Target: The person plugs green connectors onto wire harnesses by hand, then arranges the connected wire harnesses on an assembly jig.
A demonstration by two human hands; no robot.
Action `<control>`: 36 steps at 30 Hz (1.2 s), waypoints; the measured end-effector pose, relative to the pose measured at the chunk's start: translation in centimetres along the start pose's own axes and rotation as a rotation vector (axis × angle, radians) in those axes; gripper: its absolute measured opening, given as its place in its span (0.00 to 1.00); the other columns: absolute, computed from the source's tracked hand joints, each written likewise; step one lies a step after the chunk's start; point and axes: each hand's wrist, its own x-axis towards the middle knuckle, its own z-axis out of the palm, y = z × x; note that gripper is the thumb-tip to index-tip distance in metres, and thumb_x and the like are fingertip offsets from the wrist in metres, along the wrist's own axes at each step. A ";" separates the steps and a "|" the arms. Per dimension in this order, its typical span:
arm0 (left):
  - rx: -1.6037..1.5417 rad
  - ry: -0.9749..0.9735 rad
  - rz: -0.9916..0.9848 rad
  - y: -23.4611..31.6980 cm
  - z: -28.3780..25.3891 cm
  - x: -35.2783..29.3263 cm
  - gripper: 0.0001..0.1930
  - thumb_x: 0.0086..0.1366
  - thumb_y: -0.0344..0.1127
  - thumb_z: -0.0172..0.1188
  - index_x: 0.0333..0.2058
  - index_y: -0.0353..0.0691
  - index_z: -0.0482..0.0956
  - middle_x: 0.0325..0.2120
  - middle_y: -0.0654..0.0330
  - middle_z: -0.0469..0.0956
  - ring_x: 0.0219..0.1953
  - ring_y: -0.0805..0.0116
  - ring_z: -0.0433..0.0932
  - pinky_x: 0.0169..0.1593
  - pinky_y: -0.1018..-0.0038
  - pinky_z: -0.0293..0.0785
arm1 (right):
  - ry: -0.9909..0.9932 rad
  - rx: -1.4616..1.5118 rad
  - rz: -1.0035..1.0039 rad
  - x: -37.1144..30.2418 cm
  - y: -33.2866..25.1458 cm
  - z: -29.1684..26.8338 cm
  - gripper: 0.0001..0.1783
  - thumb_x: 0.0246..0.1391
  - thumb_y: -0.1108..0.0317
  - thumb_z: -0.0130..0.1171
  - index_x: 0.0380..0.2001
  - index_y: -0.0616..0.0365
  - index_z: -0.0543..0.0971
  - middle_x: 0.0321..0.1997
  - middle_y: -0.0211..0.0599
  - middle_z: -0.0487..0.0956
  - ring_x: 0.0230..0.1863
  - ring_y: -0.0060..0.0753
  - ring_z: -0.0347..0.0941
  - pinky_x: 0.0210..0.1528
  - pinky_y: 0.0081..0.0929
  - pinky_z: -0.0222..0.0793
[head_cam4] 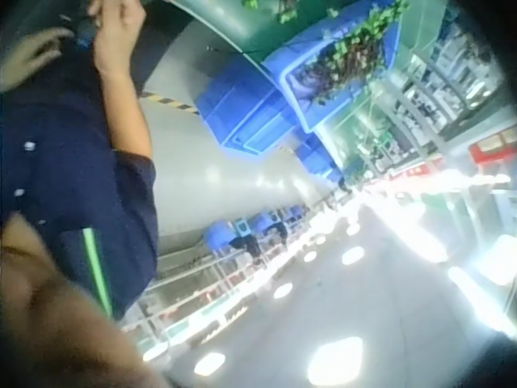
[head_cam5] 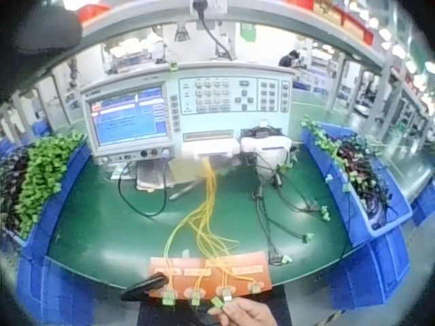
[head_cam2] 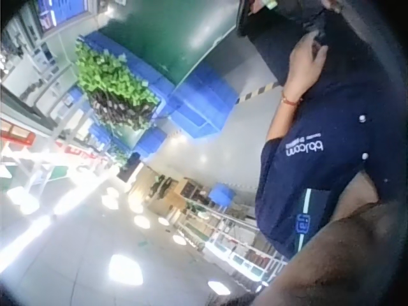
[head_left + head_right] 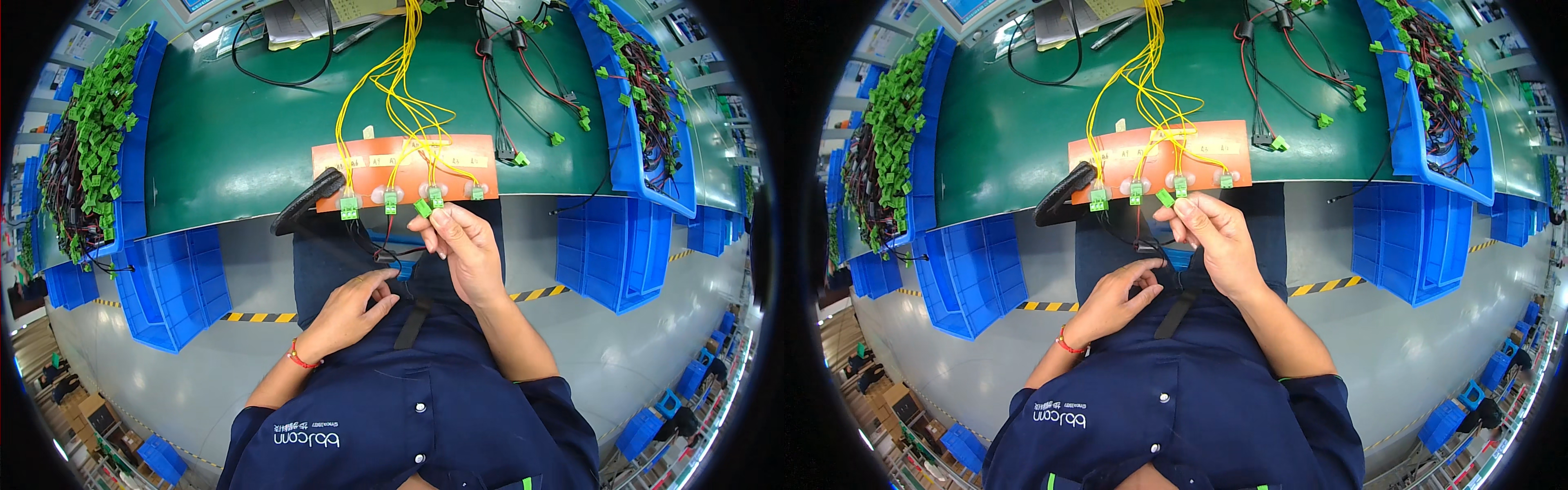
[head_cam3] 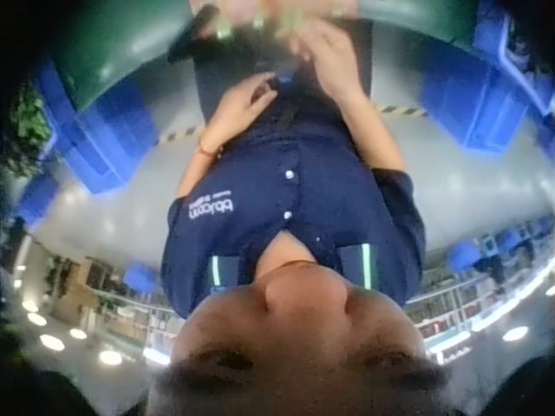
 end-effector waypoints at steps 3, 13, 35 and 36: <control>-0.081 -0.125 0.012 0.4 -0.1 0.1 0.14 0.64 0.32 0.60 0.46 0.33 0.75 0.30 0.57 0.78 0.32 0.68 0.78 0.41 0.72 0.74 | 0.070 -0.387 -0.169 -0.9 -0.6 0.3 0.10 0.62 0.68 0.55 0.38 0.65 0.79 0.25 0.25 0.72 0.25 0.13 0.62 0.28 0.16 0.60; 0.025 -0.063 0.142 0.2 0.5 0.3 0.08 0.65 0.35 0.59 0.36 0.35 0.79 0.29 0.55 0.79 0.33 0.57 0.78 0.40 0.67 0.73 | 0.292 -0.332 -0.291 -2.9 -1.2 -1.4 0.13 0.67 0.69 0.48 0.40 0.69 0.79 0.29 0.35 0.77 0.24 0.20 0.71 0.29 0.17 0.67; 0.087 0.009 0.248 -0.3 0.8 0.8 0.07 0.65 0.32 0.58 0.37 0.36 0.81 0.34 0.56 0.81 0.39 0.56 0.79 0.45 0.67 0.74 | 0.347 -0.744 -0.267 -3.0 -1.8 -2.5 0.09 0.65 0.73 0.50 0.37 0.66 0.79 0.23 0.32 0.76 0.21 0.16 0.70 0.24 0.18 0.67; 0.088 0.009 0.249 -0.2 0.8 0.9 0.07 0.65 0.32 0.58 0.37 0.36 0.81 0.34 0.56 0.81 0.39 0.56 0.79 0.45 0.67 0.74 | 0.334 -0.787 -0.252 -3.1 -1.8 -2.7 0.10 0.65 0.72 0.48 0.36 0.66 0.78 0.23 0.31 0.76 0.21 0.16 0.70 0.24 0.19 0.67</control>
